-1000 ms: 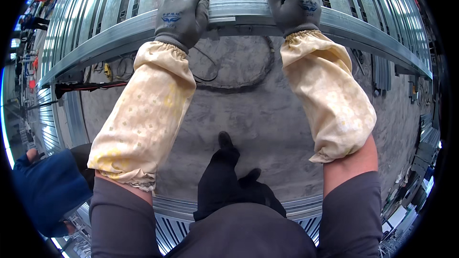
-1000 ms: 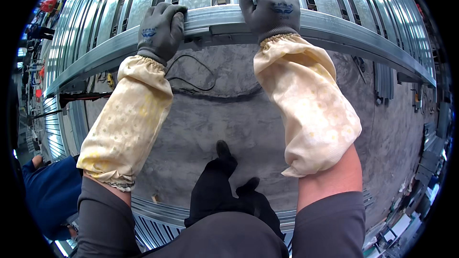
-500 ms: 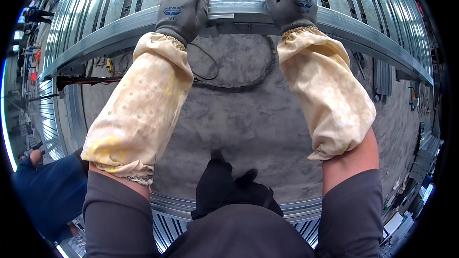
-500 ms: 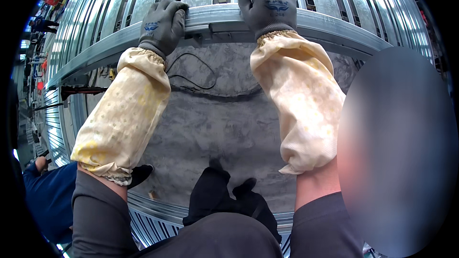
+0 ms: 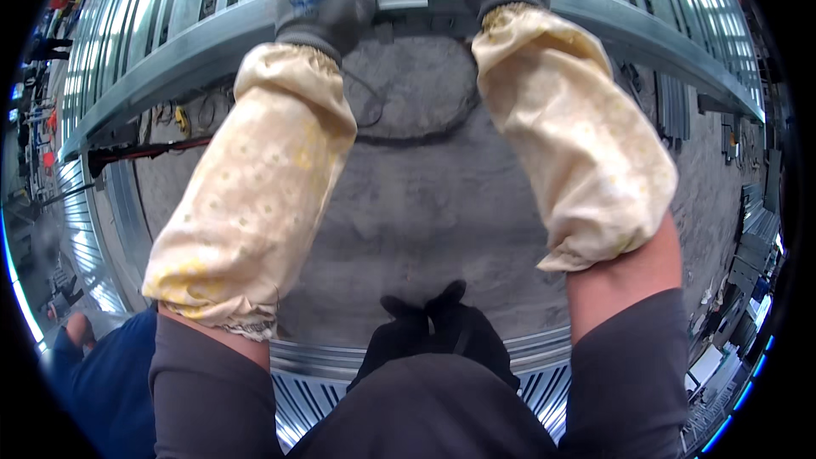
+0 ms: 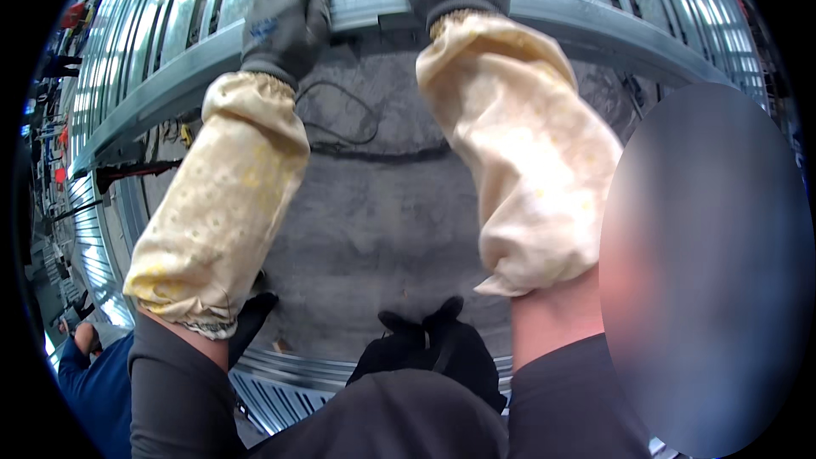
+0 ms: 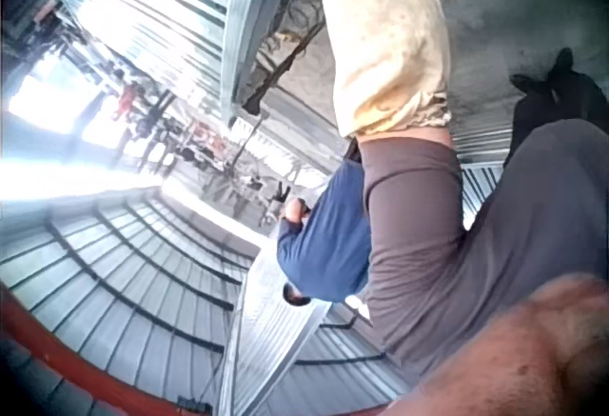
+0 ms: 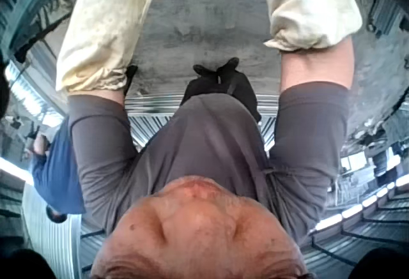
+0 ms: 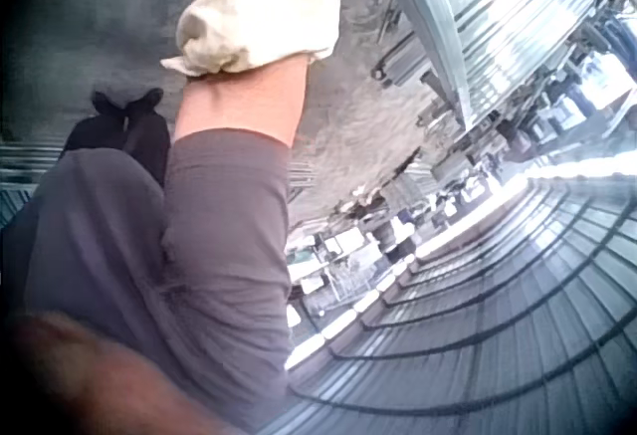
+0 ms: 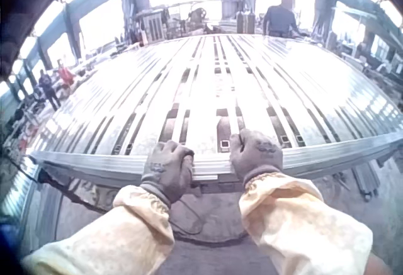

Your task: The person places multiple metal bars onto a metal frame structure in a workshop. They pick up bars from the floor and position them into slots on the frame, then use a rivet gun to fasten the bars in place.

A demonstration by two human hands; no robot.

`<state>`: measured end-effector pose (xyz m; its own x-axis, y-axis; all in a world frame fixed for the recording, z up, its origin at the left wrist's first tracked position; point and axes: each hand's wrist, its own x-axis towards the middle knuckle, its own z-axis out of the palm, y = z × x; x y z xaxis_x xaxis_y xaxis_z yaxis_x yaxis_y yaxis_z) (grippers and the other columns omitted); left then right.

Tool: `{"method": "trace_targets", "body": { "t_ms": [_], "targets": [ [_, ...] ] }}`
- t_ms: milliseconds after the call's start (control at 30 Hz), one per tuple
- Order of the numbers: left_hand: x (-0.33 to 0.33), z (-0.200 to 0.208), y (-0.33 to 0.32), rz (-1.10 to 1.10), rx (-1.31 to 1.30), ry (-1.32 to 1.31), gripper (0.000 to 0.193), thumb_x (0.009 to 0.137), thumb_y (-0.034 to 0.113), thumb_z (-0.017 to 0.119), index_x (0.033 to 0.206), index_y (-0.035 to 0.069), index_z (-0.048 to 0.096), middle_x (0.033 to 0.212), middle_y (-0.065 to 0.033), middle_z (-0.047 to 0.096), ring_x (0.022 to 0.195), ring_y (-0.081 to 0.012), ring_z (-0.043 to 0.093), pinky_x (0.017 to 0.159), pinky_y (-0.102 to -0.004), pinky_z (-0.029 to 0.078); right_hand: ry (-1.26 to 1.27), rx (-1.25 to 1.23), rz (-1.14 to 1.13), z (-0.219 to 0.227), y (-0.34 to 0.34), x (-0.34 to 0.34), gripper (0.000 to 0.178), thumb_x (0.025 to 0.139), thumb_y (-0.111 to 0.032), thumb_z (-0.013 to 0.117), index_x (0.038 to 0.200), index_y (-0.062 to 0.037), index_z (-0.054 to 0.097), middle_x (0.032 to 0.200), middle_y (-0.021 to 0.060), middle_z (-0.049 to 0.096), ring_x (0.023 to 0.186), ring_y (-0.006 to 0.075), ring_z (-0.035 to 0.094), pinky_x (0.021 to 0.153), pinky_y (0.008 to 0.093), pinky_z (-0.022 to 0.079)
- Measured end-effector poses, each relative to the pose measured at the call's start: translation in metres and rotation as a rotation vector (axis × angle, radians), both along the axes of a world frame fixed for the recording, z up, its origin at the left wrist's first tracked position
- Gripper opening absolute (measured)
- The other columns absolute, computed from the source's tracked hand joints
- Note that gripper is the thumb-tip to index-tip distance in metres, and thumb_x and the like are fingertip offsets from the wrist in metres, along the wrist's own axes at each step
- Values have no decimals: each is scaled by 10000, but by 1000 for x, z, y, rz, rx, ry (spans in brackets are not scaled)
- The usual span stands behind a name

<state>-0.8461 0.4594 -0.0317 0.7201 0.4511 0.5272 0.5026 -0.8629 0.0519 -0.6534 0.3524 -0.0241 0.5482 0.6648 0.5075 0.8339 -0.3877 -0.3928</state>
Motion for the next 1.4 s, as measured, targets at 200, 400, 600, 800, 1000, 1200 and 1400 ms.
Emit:
{"method": "trace_targets", "body": {
  "t_ms": [200,400,600,800,1000,1200,1400],
  "targets": [
    [-7,13,-5,84,-95,72,255,961,294,556,1133,159,688,1148,-112,658,1097,-353,595,973,-460,475,0,-27,-23,4,14,2,283,927,-407,581,904,-165,726,872,107,728,847,326,709,807,472,536],
    [3,20,-6,140,-199,137,268,959,320,523,1069,147,696,1162,-148,652,1103,-360,604,973,-493,476,133,-133,-14,4,9,5,217,933,-333,598,944,-163,733,874,133,720,844,329,705,736,432,532],
    [-4,37,-7,95,-280,137,280,932,321,579,1128,143,667,1159,-144,636,1133,-365,584,975,-518,444,-5,-5,43,-5,12,12,229,945,-312,591,915,-126,723,898,136,712,827,352,679,745,462,529],
    [-3,28,-3,25,-228,7,320,845,303,644,1101,112,644,1163,-128,600,1114,-342,564,925,-492,458,19,73,142,-24,12,23,194,971,-284,592,964,-125,704,865,125,689,802,351,670,691,466,517],
    [-7,24,-7,65,-112,-39,394,765,320,688,1108,137,626,1207,-97,570,1179,-330,523,932,-479,452,-26,54,317,-10,3,12,186,972,-287,604,963,-134,709,881,137,678,795,360,655,703,476,511],
    [-1,23,-9,69,-66,-53,400,719,306,707,1072,129,641,1185,-78,587,1192,-322,539,961,-464,450,-51,-14,457,8,-10,10,203,944,-253,621,1076,-132,717,933,122,651,871,339,630,761,474,504],
    [-6,40,12,-186,-58,7,582,632,214,736,1197,109,647,1265,-122,600,1253,-342,537,1069,-491,451,53,-217,783,19,-4,30,225,826,-198,648,1047,-159,645,967,129,644,917,375,597,805,512,456]
  ]
}}
